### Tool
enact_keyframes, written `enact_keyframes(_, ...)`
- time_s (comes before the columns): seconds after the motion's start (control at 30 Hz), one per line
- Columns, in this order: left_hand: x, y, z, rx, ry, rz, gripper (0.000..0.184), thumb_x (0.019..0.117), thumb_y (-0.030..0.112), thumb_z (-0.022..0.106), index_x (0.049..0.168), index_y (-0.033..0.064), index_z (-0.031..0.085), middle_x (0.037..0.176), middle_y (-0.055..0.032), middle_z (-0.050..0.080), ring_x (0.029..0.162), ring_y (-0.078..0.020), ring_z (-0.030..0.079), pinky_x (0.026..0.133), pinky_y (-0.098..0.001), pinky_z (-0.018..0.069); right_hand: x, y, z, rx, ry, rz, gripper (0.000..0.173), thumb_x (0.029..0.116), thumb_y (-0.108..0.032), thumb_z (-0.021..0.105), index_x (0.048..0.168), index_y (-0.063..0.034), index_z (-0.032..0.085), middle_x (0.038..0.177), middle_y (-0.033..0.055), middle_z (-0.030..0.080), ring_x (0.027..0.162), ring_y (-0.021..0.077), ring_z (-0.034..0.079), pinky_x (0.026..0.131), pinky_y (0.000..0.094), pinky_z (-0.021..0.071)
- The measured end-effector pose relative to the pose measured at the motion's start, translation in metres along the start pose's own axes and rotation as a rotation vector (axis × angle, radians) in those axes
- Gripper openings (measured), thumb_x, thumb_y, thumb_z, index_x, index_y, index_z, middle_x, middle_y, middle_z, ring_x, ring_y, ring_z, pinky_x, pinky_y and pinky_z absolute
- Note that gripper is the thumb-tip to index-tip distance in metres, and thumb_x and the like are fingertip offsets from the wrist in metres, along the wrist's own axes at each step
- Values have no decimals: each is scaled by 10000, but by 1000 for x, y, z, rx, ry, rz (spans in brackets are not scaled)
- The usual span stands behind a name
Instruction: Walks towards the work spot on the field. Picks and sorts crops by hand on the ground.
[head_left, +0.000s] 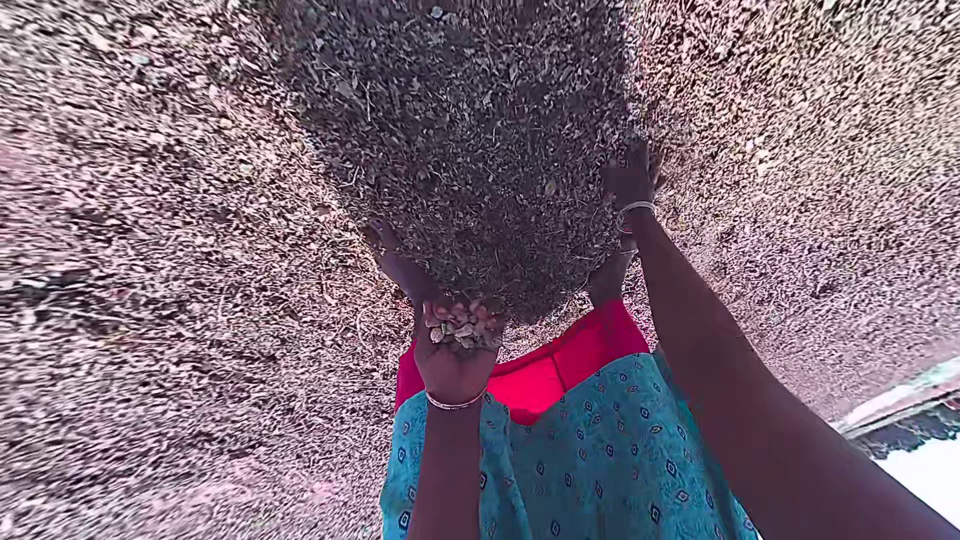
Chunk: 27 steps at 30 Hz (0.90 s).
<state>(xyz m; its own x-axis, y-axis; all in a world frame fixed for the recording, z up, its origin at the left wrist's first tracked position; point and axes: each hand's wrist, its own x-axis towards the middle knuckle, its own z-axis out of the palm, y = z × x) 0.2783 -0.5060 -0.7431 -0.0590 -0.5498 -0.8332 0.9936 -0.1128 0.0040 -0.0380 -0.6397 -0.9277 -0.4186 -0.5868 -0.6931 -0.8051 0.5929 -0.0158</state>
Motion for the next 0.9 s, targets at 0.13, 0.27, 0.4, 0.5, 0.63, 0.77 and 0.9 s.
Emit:
enact_keyframes(0.13,3,-7,5,29,-45,-4,428,1060,355,438,847,130,733,838,-57,732,820,-189,731,764,-355,619,-114,19,45,-229,-423,-302,745,979,-468,650,1616,-218,355,1715,133,202,1543,455,223,1198,655,260)
enact_keyframes(0.27,7,-10,12,52,-79,-39,403,1043,346,475,850,115,743,859,-59,732,837,-187,724,766,-348,611,-146,50,9,113,-564,-316,325,1004,-209,662,1251,-2,703,1421,235,591,1288,381,591,1100,548,457)
enact_keyframes(0.4,7,-13,13,113,-83,-65,395,1043,347,476,864,121,746,862,-58,735,841,-188,727,771,-346,611,-72,99,-40,272,40,35,342,1049,-197,578,1326,-8,648,1389,220,620,1286,331,608,1098,482,466)
enact_keyframes(0.5,7,-19,17,170,-73,-94,372,1031,333,495,857,133,756,860,-48,736,836,-172,727,761,-333,612,6,106,-63,446,223,325,677,962,-199,706,1554,-57,412,1546,223,469,1411,352,479,1152,497,396)
enact_keyframes(0.63,11,-25,20,206,-104,-142,359,1026,334,514,864,120,753,874,-49,735,853,-171,723,778,-331,605,43,50,-62,344,110,303,920,849,-167,762,1630,-112,279,1611,243,365,1458,411,397,1165,590,340)
enact_keyframes(0.77,16,-32,25,224,-110,-159,370,1030,327,507,869,107,756,876,-56,740,868,-183,728,803,-337,608,-14,50,-55,203,-229,-213,776,831,-18,775,1536,-34,451,1582,316,367,1459,454,388,1180,574,340)
enact_keyframes(0.9,16,-34,29,264,-91,-142,389,1038,323,478,842,119,745,847,-51,734,846,-180,729,784,-340,612,-64,80,-72,123,-566,-446,427,928,38,636,1348,-32,661,1513,232,515,1360,386,544,1109,519,454)
